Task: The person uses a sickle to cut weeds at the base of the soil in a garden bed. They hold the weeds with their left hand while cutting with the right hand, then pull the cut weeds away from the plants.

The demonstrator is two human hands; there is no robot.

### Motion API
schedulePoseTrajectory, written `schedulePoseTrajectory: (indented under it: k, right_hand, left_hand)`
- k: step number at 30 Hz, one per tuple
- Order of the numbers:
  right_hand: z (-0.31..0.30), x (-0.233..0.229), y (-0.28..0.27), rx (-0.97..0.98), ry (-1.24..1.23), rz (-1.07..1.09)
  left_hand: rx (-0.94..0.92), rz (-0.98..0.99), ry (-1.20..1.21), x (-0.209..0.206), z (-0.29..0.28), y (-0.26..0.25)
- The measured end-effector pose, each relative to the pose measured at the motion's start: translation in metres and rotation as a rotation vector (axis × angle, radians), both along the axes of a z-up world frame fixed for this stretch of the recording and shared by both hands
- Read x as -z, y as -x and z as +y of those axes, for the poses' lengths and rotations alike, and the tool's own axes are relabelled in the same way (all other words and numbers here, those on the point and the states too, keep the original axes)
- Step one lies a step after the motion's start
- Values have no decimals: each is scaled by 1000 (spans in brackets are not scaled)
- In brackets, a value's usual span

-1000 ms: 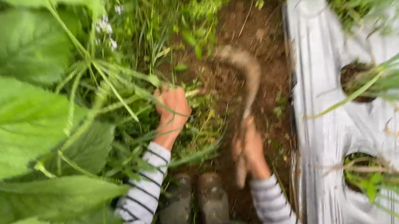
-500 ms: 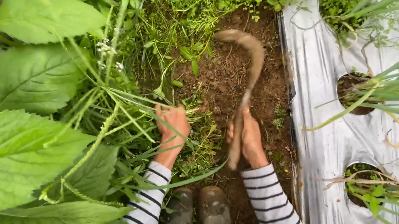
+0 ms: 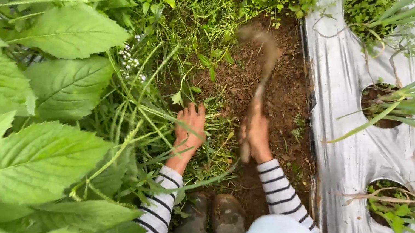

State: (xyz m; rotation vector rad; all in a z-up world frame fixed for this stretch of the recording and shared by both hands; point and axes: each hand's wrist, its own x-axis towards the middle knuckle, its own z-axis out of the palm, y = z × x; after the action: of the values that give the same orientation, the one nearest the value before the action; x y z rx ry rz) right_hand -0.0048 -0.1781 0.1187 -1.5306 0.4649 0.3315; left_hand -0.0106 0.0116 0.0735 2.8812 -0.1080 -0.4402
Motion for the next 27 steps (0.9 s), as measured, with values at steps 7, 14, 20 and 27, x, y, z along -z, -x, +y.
schedulePoseTrajectory:
  k: [7,14,20,27]
  right_hand:
    - [-13,-32,41,-64,130,98]
    - [-2,-61,46,-127,217,-28]
    - [-34,-10,48,-116,230,33]
    - [18,-12,39,-314,379,-46]
  left_hand:
    - [112,341,-49,-71,6,0]
    - [125,-111,-326,32,-7,32]
    - [35,-411,-336,5,-17,66]
    - [-105,-347,-327,64,-9,53]
